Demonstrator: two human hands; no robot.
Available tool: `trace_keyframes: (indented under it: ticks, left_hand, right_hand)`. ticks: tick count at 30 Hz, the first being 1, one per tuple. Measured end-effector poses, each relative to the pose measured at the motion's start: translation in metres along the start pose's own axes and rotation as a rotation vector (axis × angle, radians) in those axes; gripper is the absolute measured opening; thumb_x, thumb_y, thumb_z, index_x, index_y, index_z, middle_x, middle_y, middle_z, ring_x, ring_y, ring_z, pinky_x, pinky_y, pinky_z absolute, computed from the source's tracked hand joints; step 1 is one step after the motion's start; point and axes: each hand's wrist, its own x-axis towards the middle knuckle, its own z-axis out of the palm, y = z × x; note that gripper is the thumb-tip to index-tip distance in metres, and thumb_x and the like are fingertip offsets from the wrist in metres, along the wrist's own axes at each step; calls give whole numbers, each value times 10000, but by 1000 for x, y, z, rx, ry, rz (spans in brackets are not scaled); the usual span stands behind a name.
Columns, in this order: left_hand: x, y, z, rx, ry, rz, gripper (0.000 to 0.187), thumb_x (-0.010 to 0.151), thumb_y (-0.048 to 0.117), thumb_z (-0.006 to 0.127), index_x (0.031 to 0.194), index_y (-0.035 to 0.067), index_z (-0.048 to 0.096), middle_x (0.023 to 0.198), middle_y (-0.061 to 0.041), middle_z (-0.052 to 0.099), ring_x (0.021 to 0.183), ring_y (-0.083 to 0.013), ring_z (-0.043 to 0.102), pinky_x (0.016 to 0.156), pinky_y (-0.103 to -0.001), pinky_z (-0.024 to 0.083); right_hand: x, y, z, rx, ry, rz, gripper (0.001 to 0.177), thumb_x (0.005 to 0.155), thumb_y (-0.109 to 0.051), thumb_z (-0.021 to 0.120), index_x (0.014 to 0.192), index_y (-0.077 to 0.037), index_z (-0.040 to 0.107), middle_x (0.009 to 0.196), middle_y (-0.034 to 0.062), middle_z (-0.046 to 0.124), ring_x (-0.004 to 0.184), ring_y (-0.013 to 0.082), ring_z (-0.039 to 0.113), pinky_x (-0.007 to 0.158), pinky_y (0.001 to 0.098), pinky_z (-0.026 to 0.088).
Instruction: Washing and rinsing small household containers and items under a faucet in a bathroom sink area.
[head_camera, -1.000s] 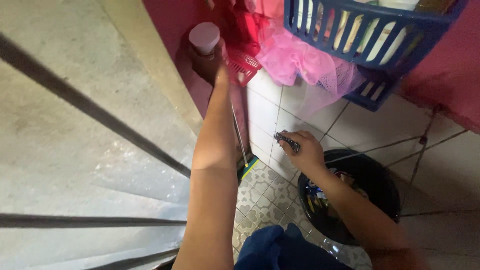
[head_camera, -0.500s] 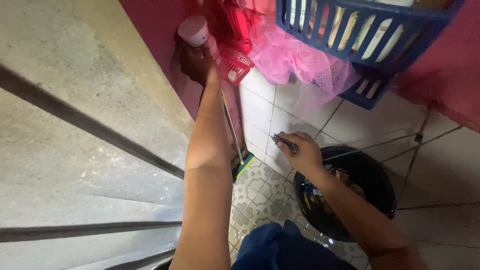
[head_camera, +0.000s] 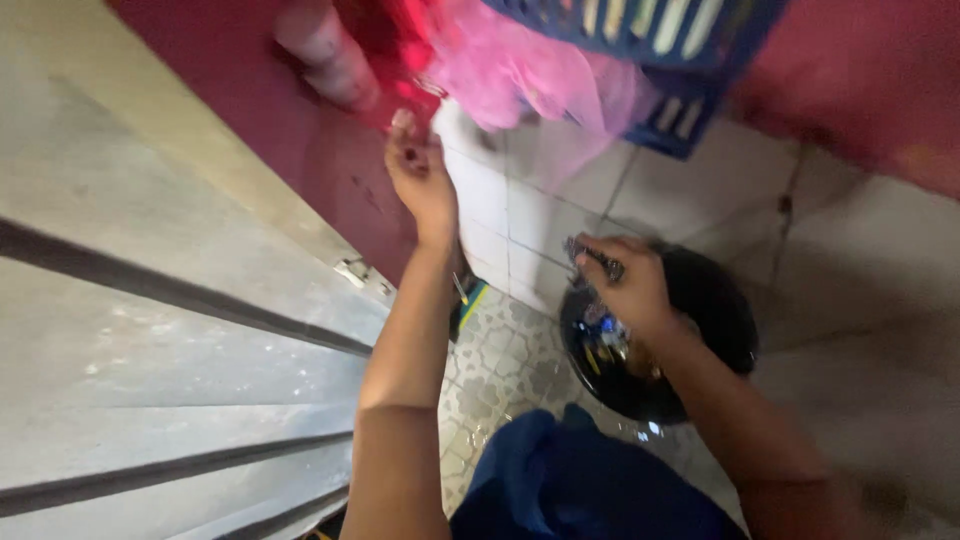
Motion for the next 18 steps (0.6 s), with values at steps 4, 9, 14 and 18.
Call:
trace_keyframes:
  ticks: [4,9,14,18]
  left_hand:
    - [-101,54,-5,-39,-272,-168,331,967,77,698,1290,44,632,1131,-27,672,902,-89,578,774,-236,499]
    - [-200,69,-6,0,-740,-400,235,987,67,665,1216,52,715,924,11,714,737,-51,554,642,-208,458]
    - [-263,56,18,-75,-1054,-626,192,998,103,649,1161,37,725,863,-29,730,699,-96,622,623,-276,507]
    - [-304,39,47,272,-1349,-538,292,932,198,656,1168,55,750,953,-121,761,796,-245,714,704,-401,566]
  right_hand:
    - [-18,13,-32,63,2,27,293,943,-188,772,1212,-78,742,1149,152,748,1050,279,729,926,365,551]
    - [-47,26,-70,-7,1,45,294,939,-173,777,1212,-67,748,1133,155,738,1030,285,721,890,363,554]
    - [-83,67,-92,-131,-2,107,284,932,-182,781,1194,-71,766,1101,158,745,1001,291,712,873,378,551]
    - [-106,77,-119,-134,-47,281,288,933,-214,772,1192,-89,766,1038,152,742,841,275,699,748,391,545]
